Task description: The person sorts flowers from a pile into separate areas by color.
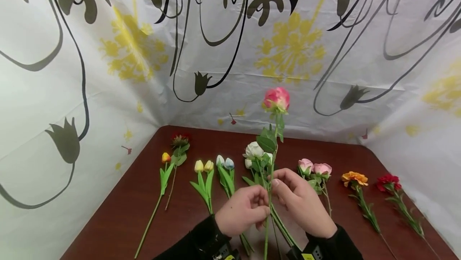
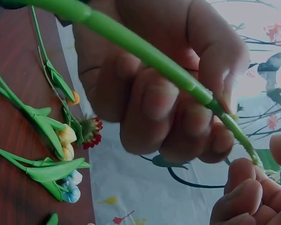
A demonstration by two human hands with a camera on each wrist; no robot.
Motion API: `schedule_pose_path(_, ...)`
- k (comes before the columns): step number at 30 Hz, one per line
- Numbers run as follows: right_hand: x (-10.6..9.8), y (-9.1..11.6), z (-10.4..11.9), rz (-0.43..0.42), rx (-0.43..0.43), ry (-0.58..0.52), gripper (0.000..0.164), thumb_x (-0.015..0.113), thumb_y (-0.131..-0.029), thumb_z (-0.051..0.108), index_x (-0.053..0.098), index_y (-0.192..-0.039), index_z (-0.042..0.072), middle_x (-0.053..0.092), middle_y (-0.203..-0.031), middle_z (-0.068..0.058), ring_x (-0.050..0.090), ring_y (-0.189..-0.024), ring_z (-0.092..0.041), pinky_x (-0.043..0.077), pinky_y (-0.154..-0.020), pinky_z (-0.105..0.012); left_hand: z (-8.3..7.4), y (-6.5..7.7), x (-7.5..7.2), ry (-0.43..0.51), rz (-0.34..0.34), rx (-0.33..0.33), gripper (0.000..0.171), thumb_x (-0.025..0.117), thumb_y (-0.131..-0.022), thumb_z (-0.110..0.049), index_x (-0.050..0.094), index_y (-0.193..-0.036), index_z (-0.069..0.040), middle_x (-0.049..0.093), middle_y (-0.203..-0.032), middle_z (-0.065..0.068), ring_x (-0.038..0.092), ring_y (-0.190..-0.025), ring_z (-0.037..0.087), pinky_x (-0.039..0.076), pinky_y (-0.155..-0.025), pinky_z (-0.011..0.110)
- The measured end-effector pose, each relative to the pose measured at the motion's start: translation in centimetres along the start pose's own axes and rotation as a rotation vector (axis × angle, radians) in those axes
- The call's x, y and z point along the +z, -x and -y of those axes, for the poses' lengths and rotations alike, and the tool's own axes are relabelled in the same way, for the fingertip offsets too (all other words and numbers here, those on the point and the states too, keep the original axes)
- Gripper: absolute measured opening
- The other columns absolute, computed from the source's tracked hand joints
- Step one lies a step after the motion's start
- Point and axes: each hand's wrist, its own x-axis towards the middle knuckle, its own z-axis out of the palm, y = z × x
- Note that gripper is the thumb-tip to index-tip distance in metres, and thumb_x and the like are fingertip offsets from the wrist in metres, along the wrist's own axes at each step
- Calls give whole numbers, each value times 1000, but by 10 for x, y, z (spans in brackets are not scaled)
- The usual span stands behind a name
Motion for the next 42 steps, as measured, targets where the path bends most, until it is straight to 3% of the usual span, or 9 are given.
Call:
schedule_pose_path(7,-14,0,-5,37,-55,-14,29,48,-108,36,52,-112,8,40,-72,-9,34,-57,-22,40,-57,-35,0,-5,12,35,24,3,8,59,-98,-7,57,-104,-1,60,-76,-3,60,-64,8,51,-59,23)
schedule_pose_path(11,-24,0,-1,35,-15,52,30,50,-106,41,56,-111,12,41,-69,-9,35,-56,-22,41,-56,-35,-2,-4,13,48,38,-10,12,58,-103,-12,59,-112,-5,61,-84,-1,63,-70,10,51,-63,23)
schedule_pose_path(13,-30,1,2,23,9,98,31,52,-105,42,58,-110,12,43,-70,-10,37,-56,-22,40,-55,-35,-3,-2,11,1,29,-1,13,57,-105,-16,60,-116,-9,62,-87,-1,64,-72,10,52,-65,25)
schedule_pose_path(20,-76,19,-1,-62,67,420,23,57,-105,36,58,-98,15,45,-70,-4,42,-57,-17,36,-54,-32,-7,15,-8,-226,-136,-24,10,60,-102,-21,64,-112,-18,66,-91,-4,66,-75,13,53,-69,30)
schedule_pose_path(26,-121,38,-25,-66,216,675,30,50,-107,42,59,-103,14,46,-73,-2,39,-56,-15,32,-53,-31,-8,38,-46,-451,-286,-118,7,63,-101,-26,64,-107,-23,66,-89,-8,64,-77,12,51,-69,32)
schedule_pose_path(30,-137,44,-47,-9,321,743,25,50,-108,36,59,-103,12,44,-71,-3,38,-56,-16,32,-54,-33,-6,57,-73,-558,-374,-181,9,62,-102,-26,65,-107,-20,65,-87,-7,59,-73,14,48,-66,33)
schedule_pose_path(34,-148,46,-72,24,354,787,22,51,-107,31,60,-105,11,46,-72,-2,38,-59,-16,32,-56,-34,-1,75,-91,-616,-476,-249,7,63,-101,-24,65,-106,-20,63,-85,-6,56,-72,14,46,-66,33)
schedule_pose_path(37,-149,42,-94,56,378,775,20,54,-106,28,63,-108,10,51,-74,-2,42,-61,-16,34,-56,-34,3,85,-98,-636,-545,-306,4,64,-101,-22,66,-104,-21,62,-84,-6,55,-72,14,44,-67,33)
schedule_pose_path(42,-140,35,-133,108,437,770,20,58,-104,27,64,-105,8,57,-79,0,48,-67,-19,38,-61,-38,14,93,-101,-638,-565,-374,5,65,-100,-24,66,-103,-20,61,-82,-6,54,-69,14,43,-65,33)
